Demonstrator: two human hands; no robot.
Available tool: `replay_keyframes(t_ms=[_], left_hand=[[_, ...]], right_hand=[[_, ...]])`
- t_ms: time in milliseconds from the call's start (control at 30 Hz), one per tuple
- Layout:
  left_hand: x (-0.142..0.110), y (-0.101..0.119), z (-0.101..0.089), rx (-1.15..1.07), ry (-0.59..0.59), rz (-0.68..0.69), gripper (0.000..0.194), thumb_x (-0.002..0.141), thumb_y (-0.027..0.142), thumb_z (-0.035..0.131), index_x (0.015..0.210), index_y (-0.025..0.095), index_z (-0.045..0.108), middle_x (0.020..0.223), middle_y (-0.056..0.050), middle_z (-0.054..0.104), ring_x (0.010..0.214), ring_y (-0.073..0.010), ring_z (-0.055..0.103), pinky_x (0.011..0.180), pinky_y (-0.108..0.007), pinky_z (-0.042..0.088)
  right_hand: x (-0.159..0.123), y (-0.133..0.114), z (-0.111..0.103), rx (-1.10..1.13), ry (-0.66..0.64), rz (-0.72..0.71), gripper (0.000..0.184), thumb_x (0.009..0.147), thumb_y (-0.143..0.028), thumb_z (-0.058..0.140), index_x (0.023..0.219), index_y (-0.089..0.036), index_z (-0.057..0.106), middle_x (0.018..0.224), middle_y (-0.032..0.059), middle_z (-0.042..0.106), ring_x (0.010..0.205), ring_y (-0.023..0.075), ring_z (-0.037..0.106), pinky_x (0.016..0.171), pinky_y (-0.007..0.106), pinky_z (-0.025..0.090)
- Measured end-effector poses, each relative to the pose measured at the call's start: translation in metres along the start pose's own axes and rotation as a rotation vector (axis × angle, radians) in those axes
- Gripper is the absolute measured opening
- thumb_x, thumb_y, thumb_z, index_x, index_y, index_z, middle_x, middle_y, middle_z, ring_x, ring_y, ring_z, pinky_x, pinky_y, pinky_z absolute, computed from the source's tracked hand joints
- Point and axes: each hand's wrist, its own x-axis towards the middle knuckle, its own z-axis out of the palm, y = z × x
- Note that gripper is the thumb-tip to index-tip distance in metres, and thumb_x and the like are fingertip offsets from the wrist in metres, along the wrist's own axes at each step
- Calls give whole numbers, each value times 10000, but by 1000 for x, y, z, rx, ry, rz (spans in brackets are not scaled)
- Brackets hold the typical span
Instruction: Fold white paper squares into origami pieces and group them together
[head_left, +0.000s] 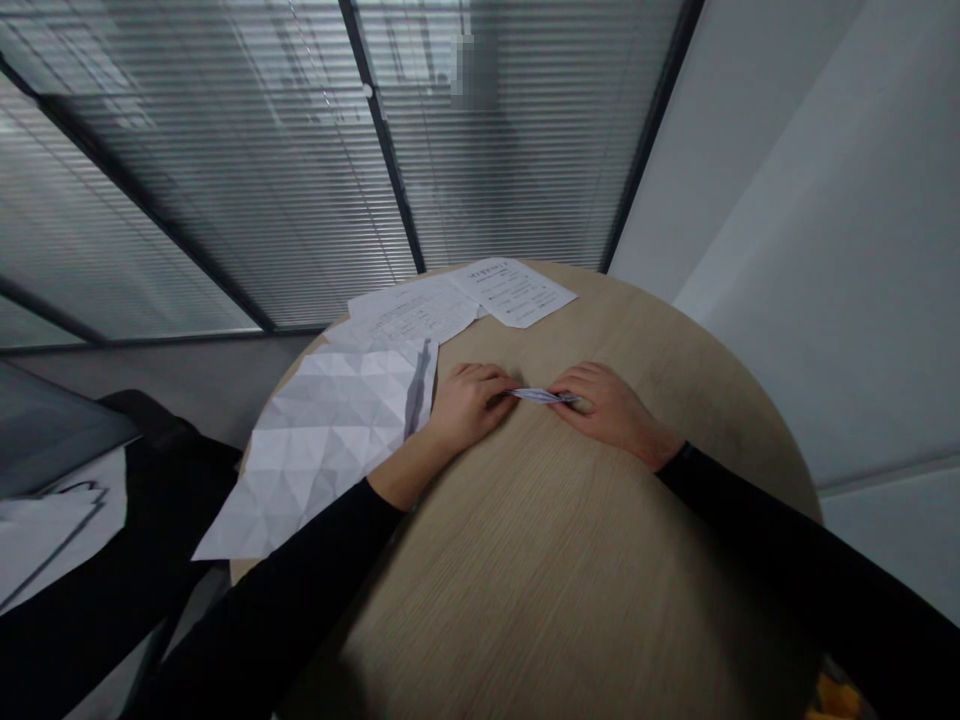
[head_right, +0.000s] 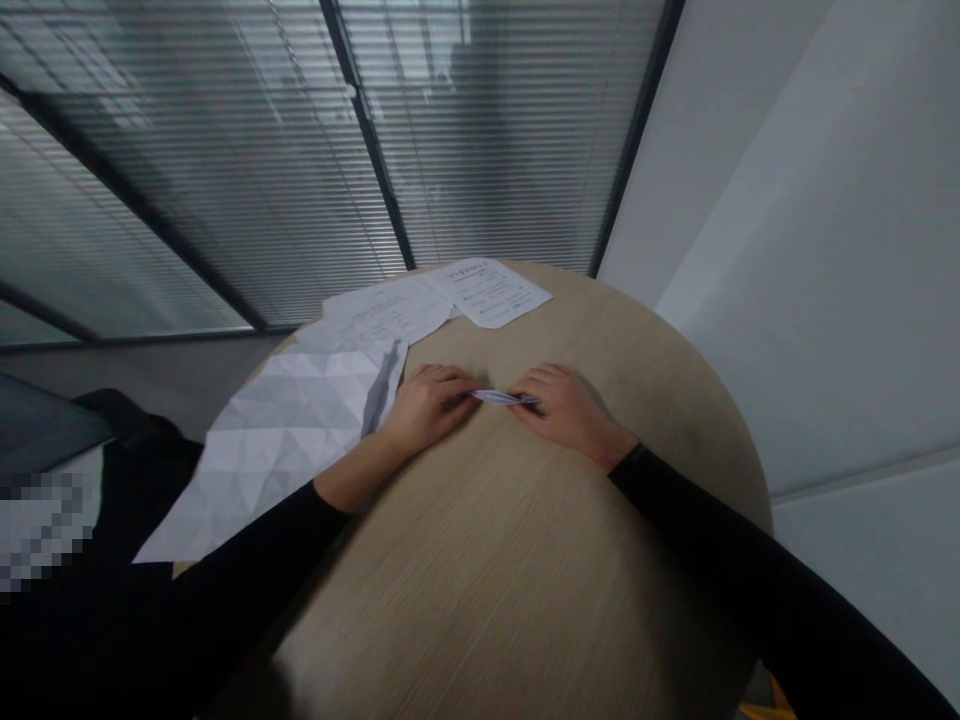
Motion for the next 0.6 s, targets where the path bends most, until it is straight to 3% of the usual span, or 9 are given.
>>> replay_keyframes(t_ms=[367,467,600], left_hand=[[1,2,-1,-11,12,-3,209,1136,356,694,1188,232,853,1155,-92,837,1084,-266,772,1005,-453,552],[1,2,-3,-21,11,-5,265,1163,396,648,1192,221,845,1123,-91,837,1063,-265,767,1001,-455,551],[1,3,-4,-47,-11,-32,307,1179,402,606,1319,213,804,1106,-84,852,1038,-261,774,1000,-457,547]], right_hand=[[0,1,0,8,-6,25,118,1134,-345,700,1099,-277,790,1047,56,847,979,282,755,932,463,562],[-3,2,2,-3,28,84,133,1124,-320,705,1212,-271,793,1094,76,856,1007,303,778,952,488,583],[-4,1,2,13,55,180,337,1106,-289,705,1442,-292,735,1092,80,854,1017,327,797,977,527,605]])
